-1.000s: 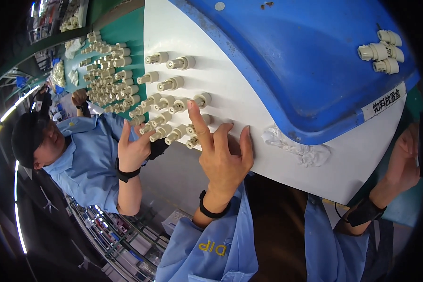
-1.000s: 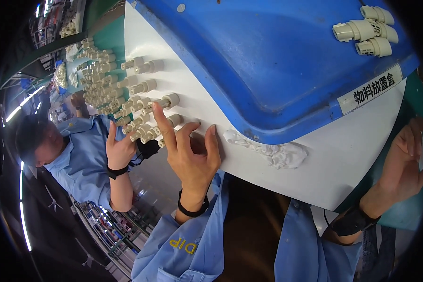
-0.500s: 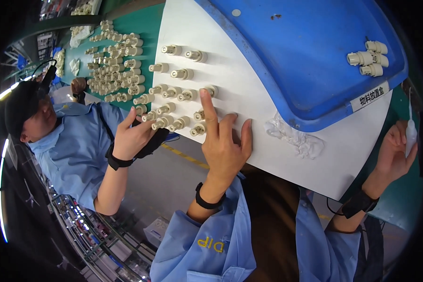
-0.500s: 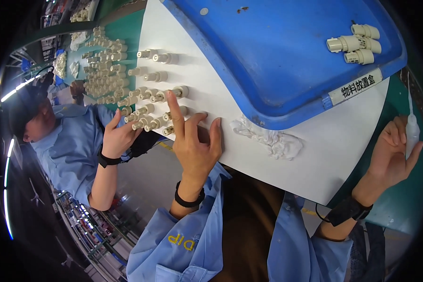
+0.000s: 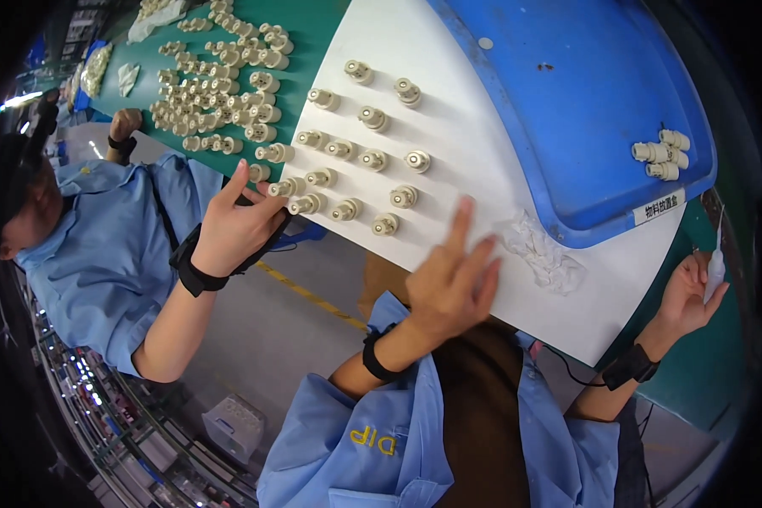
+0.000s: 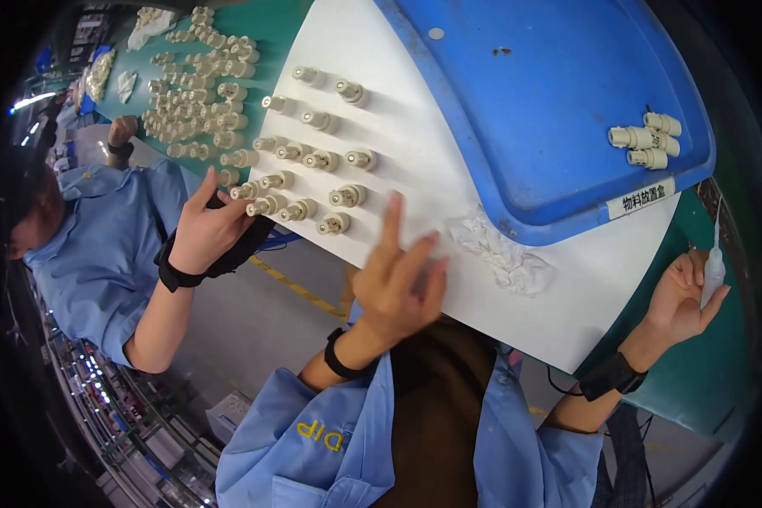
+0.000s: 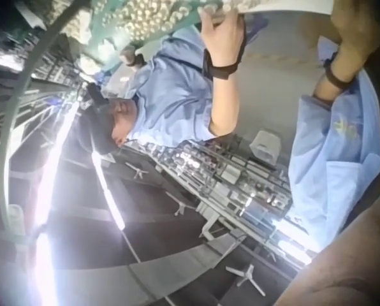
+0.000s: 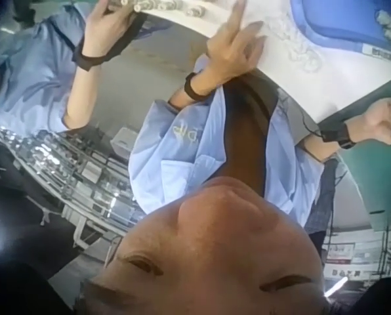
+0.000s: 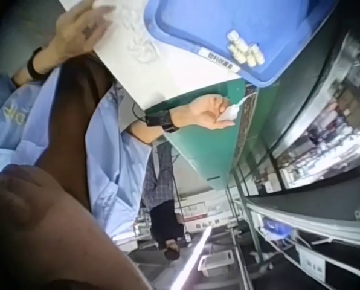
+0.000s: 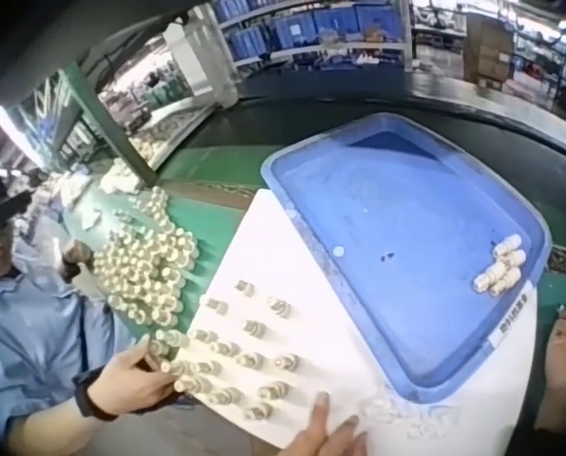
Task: The person picks up a plastic component from a white board, applies liquid from a squeeze bottle to it, and wipes it with a cloth. They then place the component into a blue tray and repeat the process for other components.
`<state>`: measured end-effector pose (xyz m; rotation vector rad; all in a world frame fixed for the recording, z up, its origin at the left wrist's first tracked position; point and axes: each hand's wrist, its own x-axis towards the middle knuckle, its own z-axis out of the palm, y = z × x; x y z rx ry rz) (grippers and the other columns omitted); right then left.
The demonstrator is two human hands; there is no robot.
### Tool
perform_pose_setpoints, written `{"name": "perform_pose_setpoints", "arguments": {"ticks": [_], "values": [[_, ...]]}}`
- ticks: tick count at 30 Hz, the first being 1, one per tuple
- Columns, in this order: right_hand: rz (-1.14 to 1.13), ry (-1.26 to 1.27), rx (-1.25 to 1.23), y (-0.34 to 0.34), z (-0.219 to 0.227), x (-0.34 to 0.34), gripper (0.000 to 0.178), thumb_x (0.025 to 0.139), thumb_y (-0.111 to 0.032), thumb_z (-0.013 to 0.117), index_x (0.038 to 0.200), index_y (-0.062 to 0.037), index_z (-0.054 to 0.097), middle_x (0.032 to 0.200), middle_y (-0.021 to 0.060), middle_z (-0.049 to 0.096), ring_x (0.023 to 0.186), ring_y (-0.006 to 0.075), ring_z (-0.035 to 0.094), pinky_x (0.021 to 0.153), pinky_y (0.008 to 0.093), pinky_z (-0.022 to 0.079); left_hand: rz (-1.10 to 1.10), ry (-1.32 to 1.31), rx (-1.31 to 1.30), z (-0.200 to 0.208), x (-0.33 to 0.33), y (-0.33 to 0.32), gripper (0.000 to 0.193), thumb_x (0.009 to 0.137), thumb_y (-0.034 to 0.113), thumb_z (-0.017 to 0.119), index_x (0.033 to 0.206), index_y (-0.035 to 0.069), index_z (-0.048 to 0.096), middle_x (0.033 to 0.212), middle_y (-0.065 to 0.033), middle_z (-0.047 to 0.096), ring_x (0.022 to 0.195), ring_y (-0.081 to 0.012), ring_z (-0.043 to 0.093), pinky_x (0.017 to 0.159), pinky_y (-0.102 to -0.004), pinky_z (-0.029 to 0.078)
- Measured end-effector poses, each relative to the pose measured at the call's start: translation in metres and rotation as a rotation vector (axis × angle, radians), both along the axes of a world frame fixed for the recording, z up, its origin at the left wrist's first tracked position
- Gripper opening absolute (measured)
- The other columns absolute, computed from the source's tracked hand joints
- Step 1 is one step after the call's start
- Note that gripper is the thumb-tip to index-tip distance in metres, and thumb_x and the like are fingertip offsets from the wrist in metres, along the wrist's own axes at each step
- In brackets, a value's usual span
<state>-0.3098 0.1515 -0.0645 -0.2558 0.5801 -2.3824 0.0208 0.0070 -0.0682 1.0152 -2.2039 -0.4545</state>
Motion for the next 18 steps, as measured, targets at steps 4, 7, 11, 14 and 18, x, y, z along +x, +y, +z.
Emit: {"name": "perform_pose_setpoints", "arguments": {"ticks": [4,7,11,14,18], "values": [[-0.042,0.003,0.010,-0.001,0.002,0.000,0.027,0.084,-0.014,0.057,0.100,0.0048,0.047,0.084,0.0085,0.042,0.070,0.0155,0.037,0.062,0.0265,0.031,-0.139,0.028,0.056,0.001,-0.008,0.020,0.030,0.066,0.009,0.069,0.094,0.002,0.062,0.124,-0.0232,0.049,0.059,-0.0196,0.056,0.052,-0.0236,0.045],[-0.060,-0.011,0.024,-0.003,0.004,0.000,0.027,0.083,-0.014,0.058,0.100,0.0049,0.048,0.084,0.0092,0.044,0.070,0.0158,0.037,0.061,0.0271,0.032,-0.187,0.032,0.066,0.002,-0.009,0.021,0.029,0.067,0.008,0.068,0.094,0.002,0.062,0.124,-0.0202,0.051,0.052,-0.0158,0.050,0.048,-0.0222,0.042],[-0.036,0.015,0.022,-0.002,0.002,-0.001,0.028,0.083,-0.015,0.058,0.101,0.0050,0.049,0.083,0.0095,0.044,0.069,0.0161,0.037,0.061,0.0272,0.032,-0.201,0.063,0.040,-0.002,-0.009,0.018,0.027,0.067,0.006,0.066,0.094,0.001,0.061,0.125,-0.0181,0.051,0.049,-0.0137,0.045,0.046,-0.0213,0.039],[-0.040,0.034,0.024,-0.004,0.004,0.004,0.027,0.083,-0.015,0.059,0.099,0.0045,0.049,0.083,0.0097,0.044,0.069,0.0165,0.037,0.061,0.0272,0.032,-0.186,0.117,0.030,-0.006,-0.010,0.016,0.027,0.067,0.006,0.066,0.093,0.001,0.061,0.125,-0.0183,0.051,0.049,-0.0140,0.047,0.046,-0.0214,0.040],[-0.105,0.044,0.038,-0.007,0.002,0.005,0.026,0.082,-0.016,0.060,0.096,0.0033,0.049,0.082,0.0096,0.043,0.069,0.0169,0.038,0.061,0.0270,0.032,-0.176,0.152,0.069,-0.005,-0.008,0.017,0.026,0.068,0.005,0.065,0.093,0.000,0.060,0.125,-0.0187,0.050,0.051,-0.0150,0.049,0.048,-0.0218,0.042]]}}
